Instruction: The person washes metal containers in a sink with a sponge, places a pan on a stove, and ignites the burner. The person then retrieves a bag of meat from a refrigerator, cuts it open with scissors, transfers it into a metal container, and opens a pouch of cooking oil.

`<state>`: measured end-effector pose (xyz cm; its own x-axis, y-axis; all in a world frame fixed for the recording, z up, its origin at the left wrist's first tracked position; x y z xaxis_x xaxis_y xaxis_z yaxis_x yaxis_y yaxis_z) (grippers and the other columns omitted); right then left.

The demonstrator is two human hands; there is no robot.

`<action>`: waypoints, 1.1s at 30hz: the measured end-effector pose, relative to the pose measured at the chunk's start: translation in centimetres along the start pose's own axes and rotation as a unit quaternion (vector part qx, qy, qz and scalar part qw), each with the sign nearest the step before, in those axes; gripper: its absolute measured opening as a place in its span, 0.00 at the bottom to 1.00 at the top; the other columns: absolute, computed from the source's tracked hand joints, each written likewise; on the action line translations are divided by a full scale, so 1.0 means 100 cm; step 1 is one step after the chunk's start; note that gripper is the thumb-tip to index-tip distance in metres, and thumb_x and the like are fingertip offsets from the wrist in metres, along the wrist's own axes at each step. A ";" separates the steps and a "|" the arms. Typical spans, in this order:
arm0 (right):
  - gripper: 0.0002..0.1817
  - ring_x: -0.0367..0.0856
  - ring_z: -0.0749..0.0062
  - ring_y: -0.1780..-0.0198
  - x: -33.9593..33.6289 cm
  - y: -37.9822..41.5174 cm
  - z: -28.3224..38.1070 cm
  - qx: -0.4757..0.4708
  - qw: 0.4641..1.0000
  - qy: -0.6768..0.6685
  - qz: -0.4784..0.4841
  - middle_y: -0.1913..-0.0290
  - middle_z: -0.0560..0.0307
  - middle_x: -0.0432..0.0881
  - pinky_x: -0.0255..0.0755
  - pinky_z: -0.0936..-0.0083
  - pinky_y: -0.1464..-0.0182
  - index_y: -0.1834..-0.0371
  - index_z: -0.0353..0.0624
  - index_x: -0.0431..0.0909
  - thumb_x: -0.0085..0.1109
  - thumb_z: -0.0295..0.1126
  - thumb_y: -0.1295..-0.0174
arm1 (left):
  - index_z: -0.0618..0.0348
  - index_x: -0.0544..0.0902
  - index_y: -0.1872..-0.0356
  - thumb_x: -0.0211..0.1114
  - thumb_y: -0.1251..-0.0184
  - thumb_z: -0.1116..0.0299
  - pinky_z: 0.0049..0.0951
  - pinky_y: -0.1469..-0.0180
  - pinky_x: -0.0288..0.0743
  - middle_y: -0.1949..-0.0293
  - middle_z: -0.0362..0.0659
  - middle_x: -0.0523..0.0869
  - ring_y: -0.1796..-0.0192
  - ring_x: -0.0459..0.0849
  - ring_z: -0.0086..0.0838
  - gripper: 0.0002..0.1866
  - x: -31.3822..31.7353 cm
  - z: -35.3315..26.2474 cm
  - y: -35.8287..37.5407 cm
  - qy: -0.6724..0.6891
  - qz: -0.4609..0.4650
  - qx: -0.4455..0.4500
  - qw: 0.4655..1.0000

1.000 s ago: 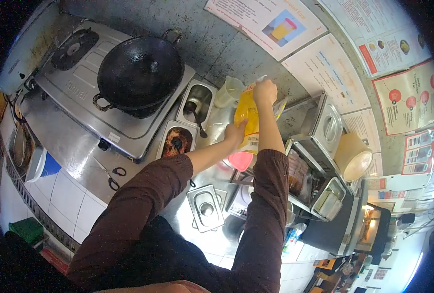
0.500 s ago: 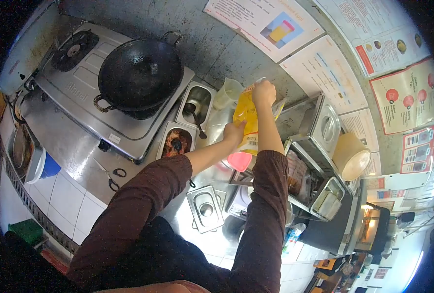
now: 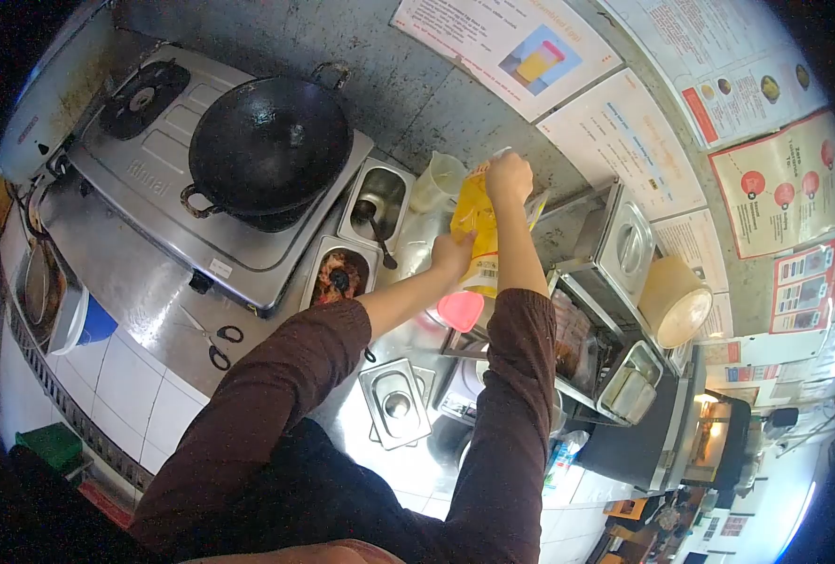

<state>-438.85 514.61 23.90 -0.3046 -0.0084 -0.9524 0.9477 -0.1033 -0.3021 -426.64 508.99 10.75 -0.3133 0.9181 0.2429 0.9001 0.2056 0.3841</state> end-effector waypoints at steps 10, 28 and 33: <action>0.16 0.77 0.48 0.59 -0.007 0.000 0.011 -0.025 1.000 -0.005 0.004 0.64 0.40 0.78 0.71 0.61 0.58 0.68 0.40 0.78 0.56 0.42 0.48 | 0.68 0.80 0.75 0.61 0.45 0.61 0.38 0.68 0.71 0.75 0.56 0.81 0.71 0.81 0.45 0.16 0.015 0.019 -0.018 0.021 -0.005 -0.016 1.000; 0.16 0.77 0.49 0.59 -0.006 0.003 0.016 -0.042 0.998 0.028 0.034 0.64 0.42 0.79 0.71 0.60 0.57 0.66 0.40 0.78 0.55 0.42 0.48 | 0.67 0.81 0.72 0.61 0.45 0.63 0.36 0.67 0.72 0.72 0.54 0.82 0.70 0.82 0.41 0.14 0.012 0.004 -0.002 0.040 0.021 -0.038 0.998; 0.16 0.77 0.48 0.59 -0.002 0.004 0.017 -0.054 0.998 0.003 0.020 0.64 0.42 0.78 0.71 0.60 0.58 0.66 0.40 0.78 0.55 0.43 0.47 | 0.66 0.79 0.68 0.59 0.43 0.61 0.34 0.67 0.72 0.70 0.51 0.82 0.69 0.81 0.38 0.15 0.010 0.011 -0.002 0.037 0.007 -0.068 0.997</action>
<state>-438.54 512.86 24.02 -0.2666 -0.0052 -0.9638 0.9638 0.0044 -0.2666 -426.85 510.28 9.89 -0.3279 0.8917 0.3122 0.8566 0.1413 0.4962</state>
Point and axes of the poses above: each hand's wrist, its own y-axis away from the middle knuckle, its own x-axis out of the palm, z = x × y, the point moved 7 cm from there along -y, towards the middle knuckle
